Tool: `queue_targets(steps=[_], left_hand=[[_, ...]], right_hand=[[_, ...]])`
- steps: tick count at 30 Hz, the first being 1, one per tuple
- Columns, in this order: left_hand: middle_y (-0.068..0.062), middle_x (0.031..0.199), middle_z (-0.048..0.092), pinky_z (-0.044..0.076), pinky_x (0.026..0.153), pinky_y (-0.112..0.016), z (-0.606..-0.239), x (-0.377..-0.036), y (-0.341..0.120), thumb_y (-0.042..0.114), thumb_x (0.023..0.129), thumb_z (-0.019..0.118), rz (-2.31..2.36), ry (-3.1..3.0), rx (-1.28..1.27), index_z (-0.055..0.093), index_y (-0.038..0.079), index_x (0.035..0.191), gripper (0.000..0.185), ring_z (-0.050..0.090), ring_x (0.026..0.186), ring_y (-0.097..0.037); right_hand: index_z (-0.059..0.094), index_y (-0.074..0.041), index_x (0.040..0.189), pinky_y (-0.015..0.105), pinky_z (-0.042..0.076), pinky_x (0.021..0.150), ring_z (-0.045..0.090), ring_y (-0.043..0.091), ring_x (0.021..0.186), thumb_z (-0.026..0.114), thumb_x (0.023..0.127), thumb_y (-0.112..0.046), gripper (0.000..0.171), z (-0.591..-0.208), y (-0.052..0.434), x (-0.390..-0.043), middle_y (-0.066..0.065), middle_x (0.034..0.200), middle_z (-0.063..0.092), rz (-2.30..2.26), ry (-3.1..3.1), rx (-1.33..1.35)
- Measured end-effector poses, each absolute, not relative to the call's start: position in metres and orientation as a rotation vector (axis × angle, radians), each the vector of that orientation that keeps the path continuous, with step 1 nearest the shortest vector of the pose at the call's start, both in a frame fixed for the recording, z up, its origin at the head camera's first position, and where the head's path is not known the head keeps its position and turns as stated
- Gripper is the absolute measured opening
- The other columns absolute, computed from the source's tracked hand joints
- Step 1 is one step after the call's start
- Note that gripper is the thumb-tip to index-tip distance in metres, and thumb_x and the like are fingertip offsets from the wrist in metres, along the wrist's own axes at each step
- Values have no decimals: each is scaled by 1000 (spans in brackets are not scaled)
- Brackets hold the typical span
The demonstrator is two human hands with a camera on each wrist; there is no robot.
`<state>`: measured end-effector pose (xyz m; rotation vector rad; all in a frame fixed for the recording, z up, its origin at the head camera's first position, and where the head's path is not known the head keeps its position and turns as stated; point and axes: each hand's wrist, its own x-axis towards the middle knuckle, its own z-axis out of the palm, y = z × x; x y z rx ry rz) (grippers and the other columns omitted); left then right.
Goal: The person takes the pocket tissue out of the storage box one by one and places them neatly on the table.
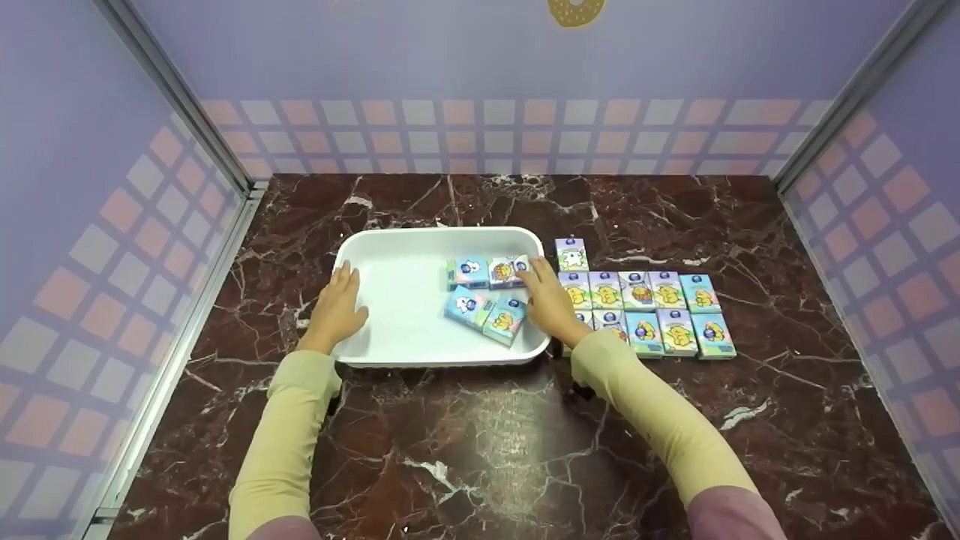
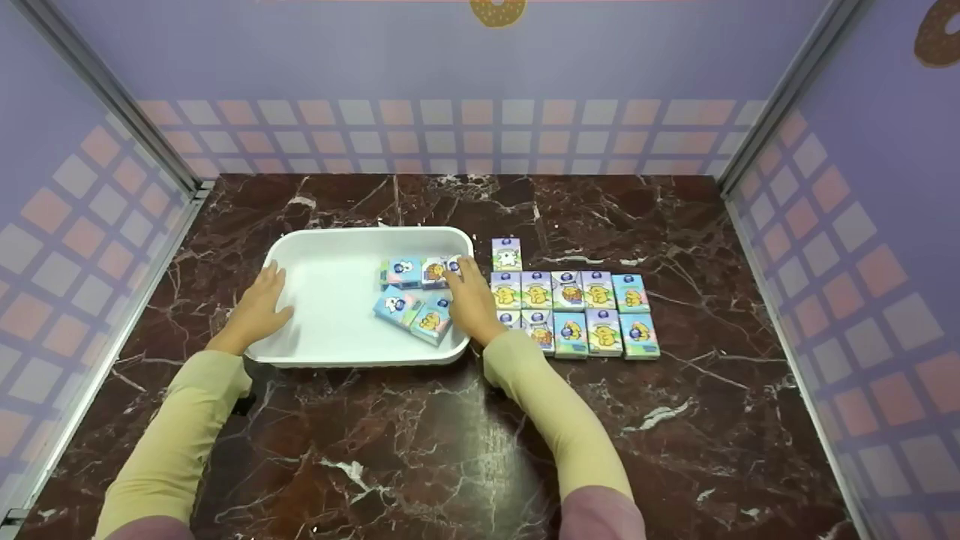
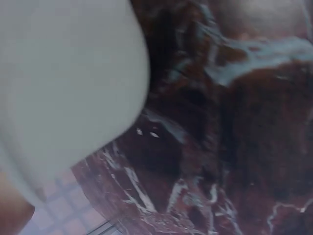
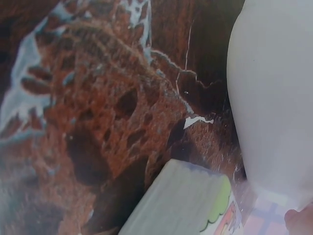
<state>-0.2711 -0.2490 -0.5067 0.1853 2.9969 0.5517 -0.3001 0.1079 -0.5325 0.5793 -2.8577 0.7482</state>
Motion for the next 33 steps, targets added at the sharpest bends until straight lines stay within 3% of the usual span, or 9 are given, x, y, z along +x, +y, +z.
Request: queue_targets(steps=[10, 16, 21, 25, 33], left_hand=[[-27, 145, 7, 14, 108, -51, -523, -265, -260, 4, 77, 44, 617, 3092, 131, 17, -12, 136, 66, 5, 134, -40], [-29, 144, 9, 13, 109, -49, -525, -264, -261, -1, 75, 40, 703, 3097, 94, 18, -14, 135, 65, 7, 134, -41], [-30, 143, 14, 15, 109, -47, -526, -265, -260, -3, 74, 39, 722, 3139, 70, 22, -14, 134, 63, 11, 133, -40], [-30, 142, 15, 16, 108, -48, -527, -267, -258, -3, 74, 39, 733, 3143, 67, 23, -14, 133, 63, 14, 132, -41], [-28, 142, 17, 18, 108, -48, -528, -266, -257, -3, 73, 41, 744, 3158, 46, 25, -13, 133, 63, 17, 132, -41]], right_hand=[[52, -4, 119, 44, 27, 105, 37, 36, 122, 58, 77, -15, 43, -531, 107, -300, 21, 133, 40, 520, -2746, 864], [50, -4, 119, 42, 40, 94, 52, 33, 105, 58, 75, -36, 55, -524, 100, -293, 17, 118, 53, 234, -2814, 1089], [44, -7, 123, 43, 34, 97, 52, 32, 102, 57, 67, -53, 73, -515, 91, -283, 17, 109, 54, -104, -3075, 1071], [39, -6, 128, 46, 29, 100, 52, 33, 102, 61, 66, -51, 79, -515, 86, -280, 19, 109, 54, -223, -3181, 1000], [43, -8, 118, 45, 32, 95, 47, 34, 101, 67, 62, -41, 69, -515, 84, -283, 19, 108, 49, -88, -3201, 977]])
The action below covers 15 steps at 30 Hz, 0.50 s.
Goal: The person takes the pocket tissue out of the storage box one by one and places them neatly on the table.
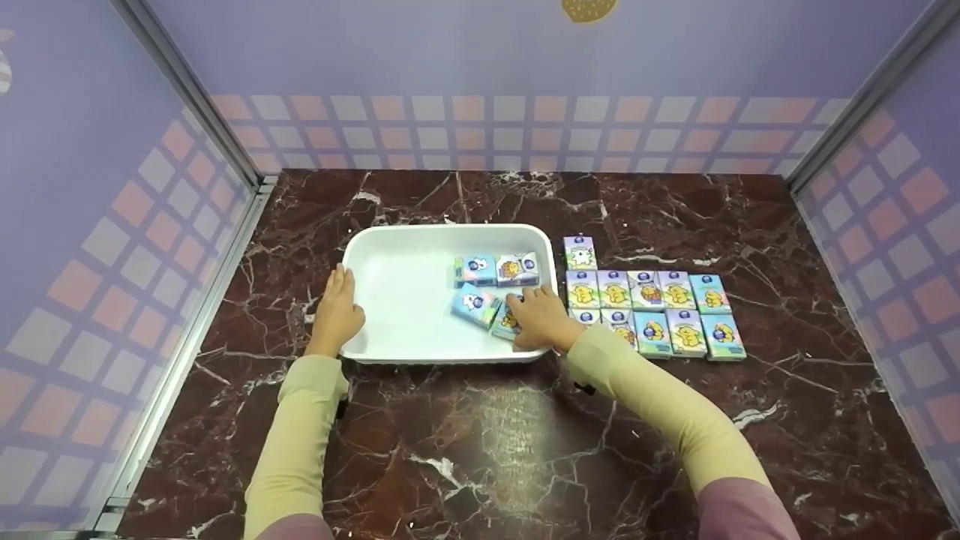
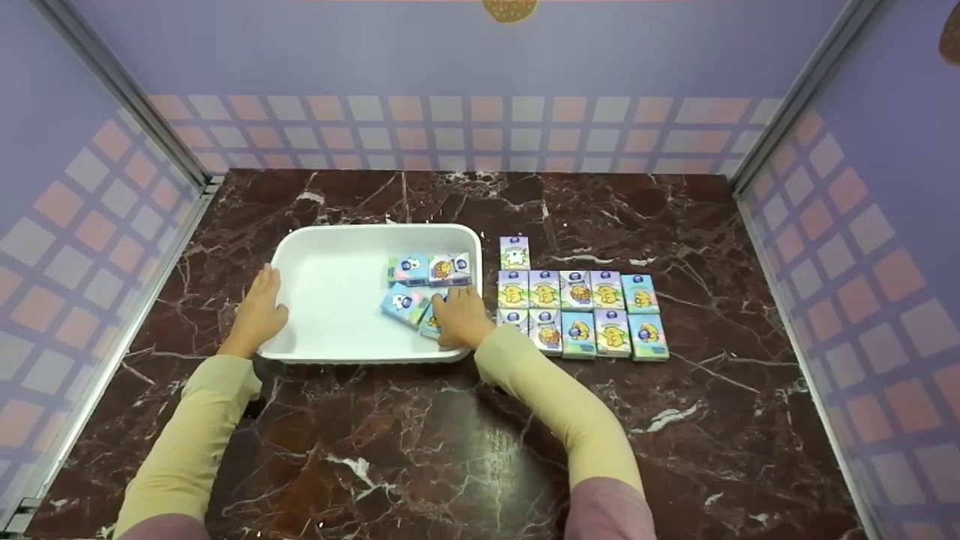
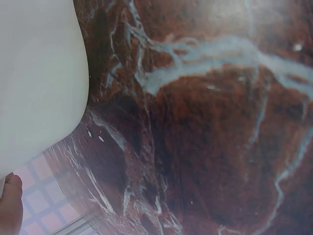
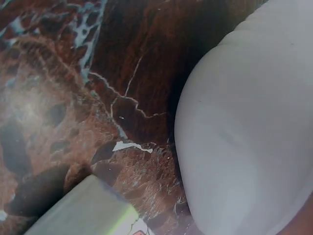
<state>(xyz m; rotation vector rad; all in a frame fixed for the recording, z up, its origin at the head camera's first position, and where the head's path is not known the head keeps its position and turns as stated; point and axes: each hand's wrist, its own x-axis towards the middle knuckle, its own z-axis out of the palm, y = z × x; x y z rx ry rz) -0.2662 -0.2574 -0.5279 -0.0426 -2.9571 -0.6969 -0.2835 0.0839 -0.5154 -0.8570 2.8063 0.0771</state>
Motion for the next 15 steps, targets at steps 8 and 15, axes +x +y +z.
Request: queue_targets(steps=[8, 15], left_hand=[[-29, 142, 18, 17, 108, -48, -527, -266, -258, -6, 73, 39, -699, -2951, -39, 25, -13, 133, 62, 16, 132, -41], [-29, 141, 20, 18, 108, -47, -526, -265, -258, -11, 73, 37, -674, -2948, -39, 29, -14, 132, 59, 20, 130, -42]], right_hand=[[47, -8, 112, 40, 47, 66, 45, 28, 88, 70, 55, -28, 65, -503, 90, -287, 16, 104, 44, -194, 2843, -943], [45, -8, 116, 40, 48, 62, 47, 28, 86, 59, 52, -8, 66, -486, 106, -293, 19, 111, 42, -401, 2893, -1073]])
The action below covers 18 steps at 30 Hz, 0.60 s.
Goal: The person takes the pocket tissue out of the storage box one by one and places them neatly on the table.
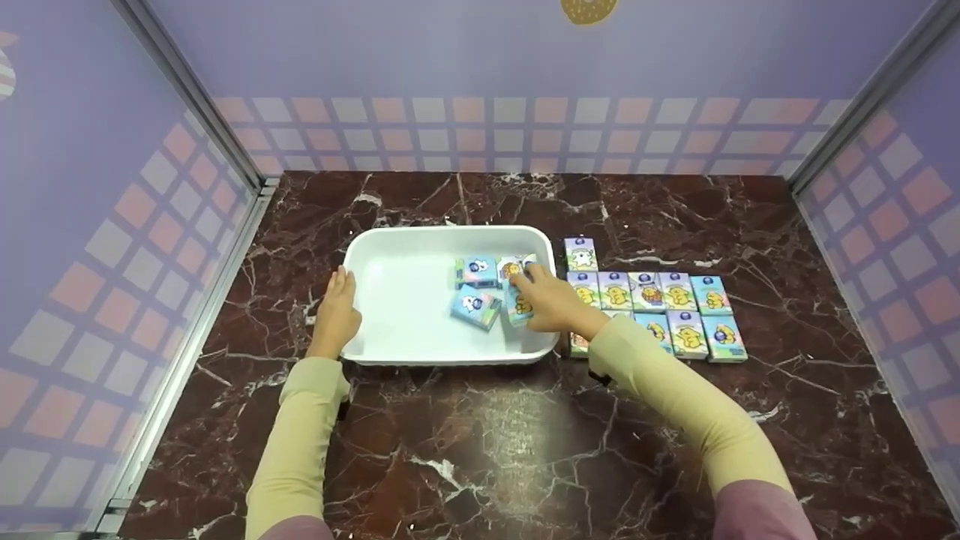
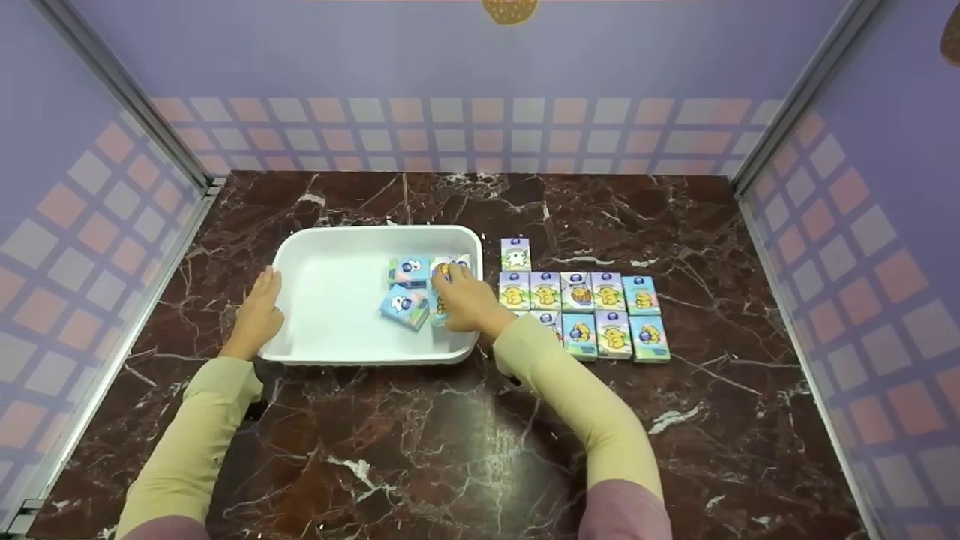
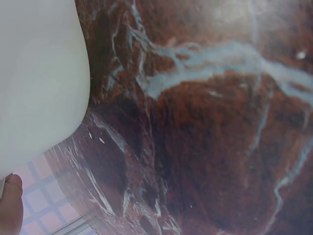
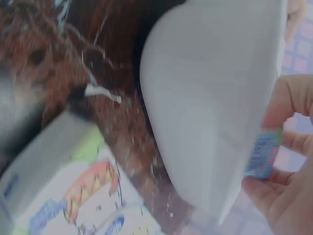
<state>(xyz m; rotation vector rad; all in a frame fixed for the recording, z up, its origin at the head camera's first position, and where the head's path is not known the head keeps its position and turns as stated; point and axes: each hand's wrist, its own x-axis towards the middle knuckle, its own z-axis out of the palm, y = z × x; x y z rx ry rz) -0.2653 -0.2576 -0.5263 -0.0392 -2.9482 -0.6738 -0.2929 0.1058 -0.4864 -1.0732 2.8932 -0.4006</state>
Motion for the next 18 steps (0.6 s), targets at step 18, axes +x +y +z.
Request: queue_targets(steps=[18], left_hand=[[-29, 141, 21, 19, 108, -47, -525, -265, -256, -11, 74, 38, -655, -2945, -32, 30, -14, 131, 58, 20, 130, -42]], right_hand=[[37, -3, 119, 33, 38, 47, 46, 29, 69, 48, 50, 11, 71, -483, 204, -339, 25, 128, 29, -718, 3129, -754]])
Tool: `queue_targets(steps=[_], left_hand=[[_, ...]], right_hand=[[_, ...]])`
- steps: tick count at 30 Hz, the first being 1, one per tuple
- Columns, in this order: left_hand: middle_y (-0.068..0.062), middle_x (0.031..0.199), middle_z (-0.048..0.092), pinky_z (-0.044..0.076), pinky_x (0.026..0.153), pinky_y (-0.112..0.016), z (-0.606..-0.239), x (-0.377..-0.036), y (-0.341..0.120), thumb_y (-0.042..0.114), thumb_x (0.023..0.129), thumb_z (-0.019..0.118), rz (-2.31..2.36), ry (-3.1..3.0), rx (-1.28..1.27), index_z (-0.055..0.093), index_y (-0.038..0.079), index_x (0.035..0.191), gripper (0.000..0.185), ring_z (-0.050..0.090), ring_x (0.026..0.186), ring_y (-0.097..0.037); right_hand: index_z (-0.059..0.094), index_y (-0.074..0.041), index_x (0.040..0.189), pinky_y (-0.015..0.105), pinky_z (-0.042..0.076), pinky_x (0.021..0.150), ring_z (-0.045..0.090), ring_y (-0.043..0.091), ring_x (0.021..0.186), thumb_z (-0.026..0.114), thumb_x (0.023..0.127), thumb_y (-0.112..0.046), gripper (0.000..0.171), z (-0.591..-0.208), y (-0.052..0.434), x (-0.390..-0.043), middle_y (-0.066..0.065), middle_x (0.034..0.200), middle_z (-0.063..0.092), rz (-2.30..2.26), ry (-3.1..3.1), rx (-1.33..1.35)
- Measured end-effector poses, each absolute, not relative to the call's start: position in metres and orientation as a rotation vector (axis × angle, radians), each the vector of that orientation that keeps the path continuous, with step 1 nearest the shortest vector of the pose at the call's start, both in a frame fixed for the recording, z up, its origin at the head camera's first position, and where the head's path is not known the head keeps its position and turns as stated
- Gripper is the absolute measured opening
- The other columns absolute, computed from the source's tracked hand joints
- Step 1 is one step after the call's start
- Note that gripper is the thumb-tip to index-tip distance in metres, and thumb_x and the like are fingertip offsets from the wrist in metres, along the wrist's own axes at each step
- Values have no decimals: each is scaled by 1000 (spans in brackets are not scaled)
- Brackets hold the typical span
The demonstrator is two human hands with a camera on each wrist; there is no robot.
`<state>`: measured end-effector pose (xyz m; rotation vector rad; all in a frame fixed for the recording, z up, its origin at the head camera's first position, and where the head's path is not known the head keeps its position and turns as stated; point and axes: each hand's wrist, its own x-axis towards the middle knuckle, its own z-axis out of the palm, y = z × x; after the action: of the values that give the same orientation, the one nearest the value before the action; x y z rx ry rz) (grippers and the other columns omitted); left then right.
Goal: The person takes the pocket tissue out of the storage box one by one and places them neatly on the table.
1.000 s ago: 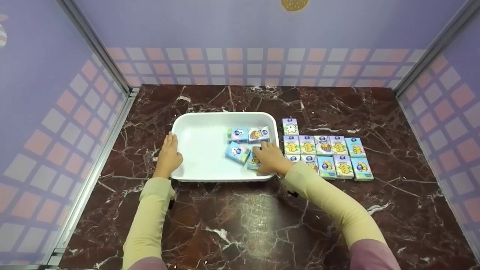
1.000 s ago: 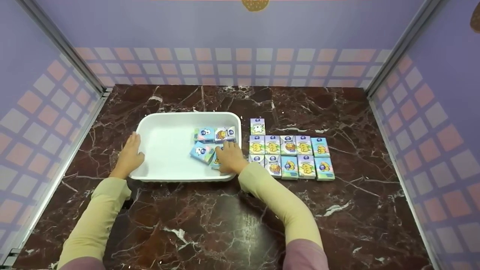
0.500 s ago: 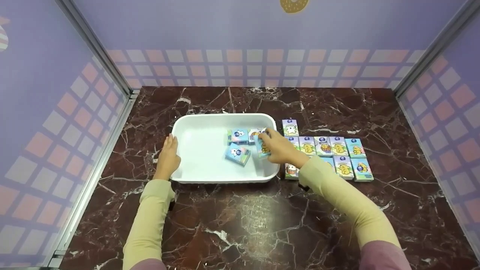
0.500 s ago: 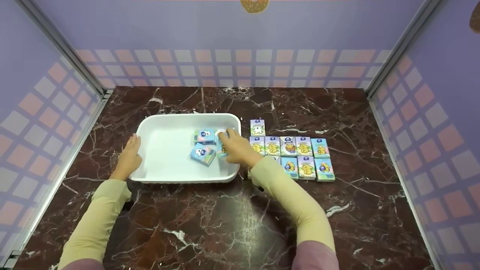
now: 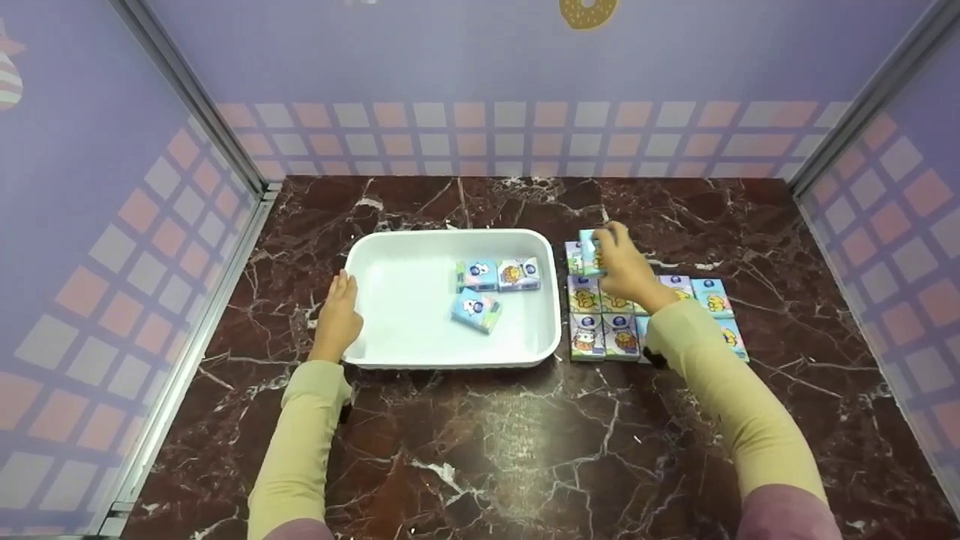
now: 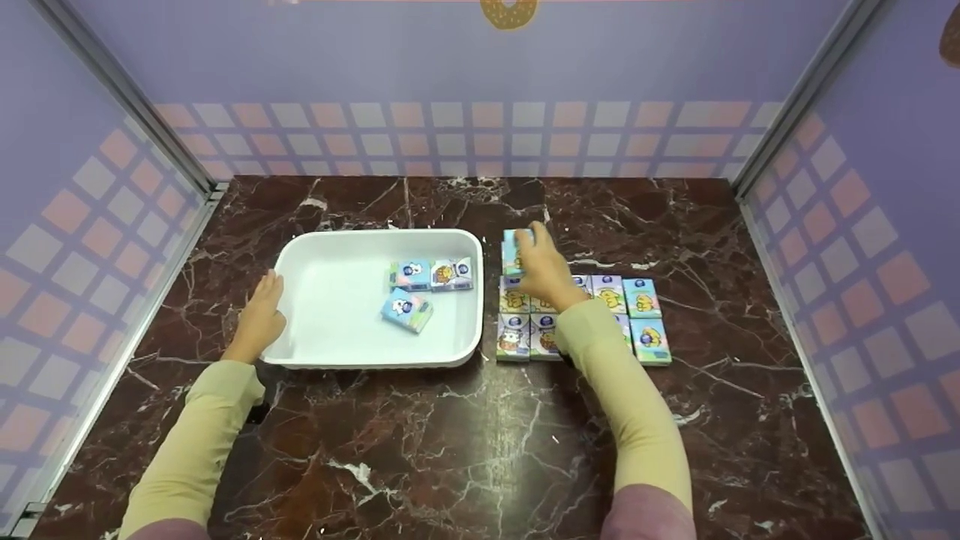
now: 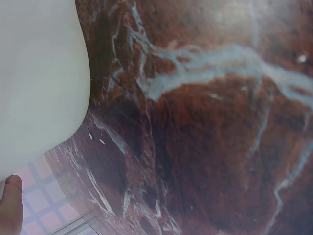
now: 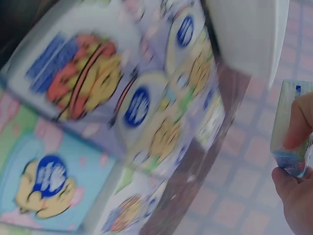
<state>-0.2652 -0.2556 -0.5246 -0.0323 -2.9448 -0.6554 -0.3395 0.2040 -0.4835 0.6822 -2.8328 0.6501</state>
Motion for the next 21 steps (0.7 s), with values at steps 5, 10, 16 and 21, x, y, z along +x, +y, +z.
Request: queue_targets(steps=[5, 10, 16, 21], left_hand=[[-28, 140, 24, 21, 107, -47, -526, -265, -256, -10, 73, 39, -641, -2928, -26, 33, -13, 130, 57, 23, 130, -41], [-28, 140, 24, 21, 107, -46, -526, -266, -256, -11, 72, 38, -637, -2918, -38, 33, -13, 130, 58, 23, 130, -41], [-29, 139, 25, 22, 106, -48, -525, -265, -256, -11, 72, 38, -648, -2905, -49, 34, -14, 129, 57, 23, 129, -42], [-28, 140, 24, 21, 107, -46, -527, -265, -257, -11, 73, 38, -629, -2930, -27, 33, -13, 130, 57, 23, 130, -41]], right_hand=[[34, -4, 123, 39, 39, 57, 44, 33, 86, 51, 54, 11, 73, -491, 219, -347, 23, 130, 23, 699, -2942, 488], [32, -4, 125, 48, 41, 73, 42, 38, 102, 53, 56, 10, 74, -499, 226, -352, 22, 134, 20, 717, -3026, 356], [30, -3, 128, 55, 37, 89, 35, 43, 115, 58, 60, 10, 75, -505, 229, -357, 22, 136, 19, 693, -3065, 295], [28, -3, 131, 57, 38, 87, 38, 45, 112, 60, 62, 8, 77, -511, 228, -361, 22, 137, 18, 626, -3090, 287]])
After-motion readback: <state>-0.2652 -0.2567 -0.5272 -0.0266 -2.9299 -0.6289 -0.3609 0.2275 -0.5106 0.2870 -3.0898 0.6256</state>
